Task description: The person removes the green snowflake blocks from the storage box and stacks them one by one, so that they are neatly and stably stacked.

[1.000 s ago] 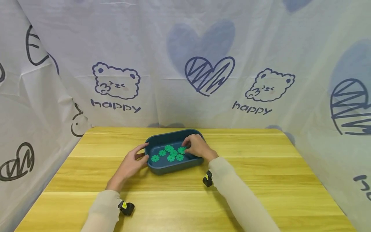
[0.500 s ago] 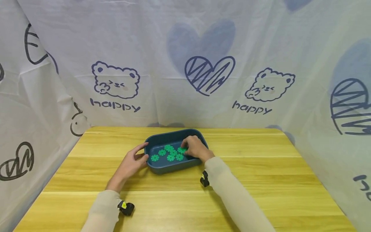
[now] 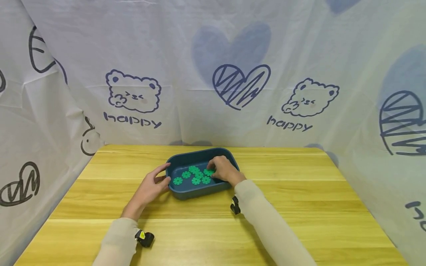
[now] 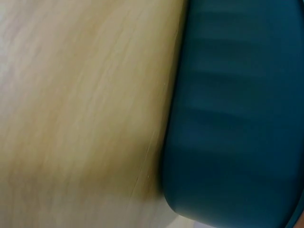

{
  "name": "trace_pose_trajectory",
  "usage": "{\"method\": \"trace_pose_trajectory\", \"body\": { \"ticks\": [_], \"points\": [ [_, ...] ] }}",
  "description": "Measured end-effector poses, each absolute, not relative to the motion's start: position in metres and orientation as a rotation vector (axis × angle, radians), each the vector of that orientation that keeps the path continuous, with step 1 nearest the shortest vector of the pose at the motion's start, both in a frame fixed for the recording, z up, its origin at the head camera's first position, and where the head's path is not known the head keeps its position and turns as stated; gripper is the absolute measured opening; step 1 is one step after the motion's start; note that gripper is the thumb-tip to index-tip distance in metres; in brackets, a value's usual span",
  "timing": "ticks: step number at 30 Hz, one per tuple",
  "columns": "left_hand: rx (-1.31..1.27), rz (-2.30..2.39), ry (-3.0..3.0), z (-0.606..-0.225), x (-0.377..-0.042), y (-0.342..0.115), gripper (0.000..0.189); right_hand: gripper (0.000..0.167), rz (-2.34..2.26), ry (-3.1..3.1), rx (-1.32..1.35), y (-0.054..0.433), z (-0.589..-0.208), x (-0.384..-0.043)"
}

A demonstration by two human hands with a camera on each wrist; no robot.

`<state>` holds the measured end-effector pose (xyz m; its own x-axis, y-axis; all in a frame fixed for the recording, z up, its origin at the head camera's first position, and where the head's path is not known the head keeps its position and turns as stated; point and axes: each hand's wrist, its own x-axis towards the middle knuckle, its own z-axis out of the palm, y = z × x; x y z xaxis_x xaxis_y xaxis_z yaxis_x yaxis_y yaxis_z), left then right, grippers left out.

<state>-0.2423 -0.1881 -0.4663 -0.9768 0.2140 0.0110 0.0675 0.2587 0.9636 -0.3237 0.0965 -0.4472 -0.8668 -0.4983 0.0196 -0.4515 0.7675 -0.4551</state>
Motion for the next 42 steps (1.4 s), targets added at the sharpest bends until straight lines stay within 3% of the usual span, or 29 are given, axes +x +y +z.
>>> {"method": "trace_pose_trajectory", "body": {
  "ticks": [17, 29, 42],
  "points": [
    [0.269, 1.825, 2.384, -0.4649, -0.2419, -0.1888, 0.058, 0.029, -0.687, 2.834, -0.901, 0.0943, -0.4487, -0.3254],
    [0.265, 1.819, 2.387, -0.4647, -0.2414, -0.1879, 0.058, 0.027, -0.695, 2.811, -0.717, 0.0995, -0.4458, -0.3244],
    [0.236, 1.805, 2.411, -0.4640, -0.2422, -0.1868, 0.058, 0.025, -0.688, 2.791, -0.807, 0.1022, -0.4443, -0.3261]
  ]
}}
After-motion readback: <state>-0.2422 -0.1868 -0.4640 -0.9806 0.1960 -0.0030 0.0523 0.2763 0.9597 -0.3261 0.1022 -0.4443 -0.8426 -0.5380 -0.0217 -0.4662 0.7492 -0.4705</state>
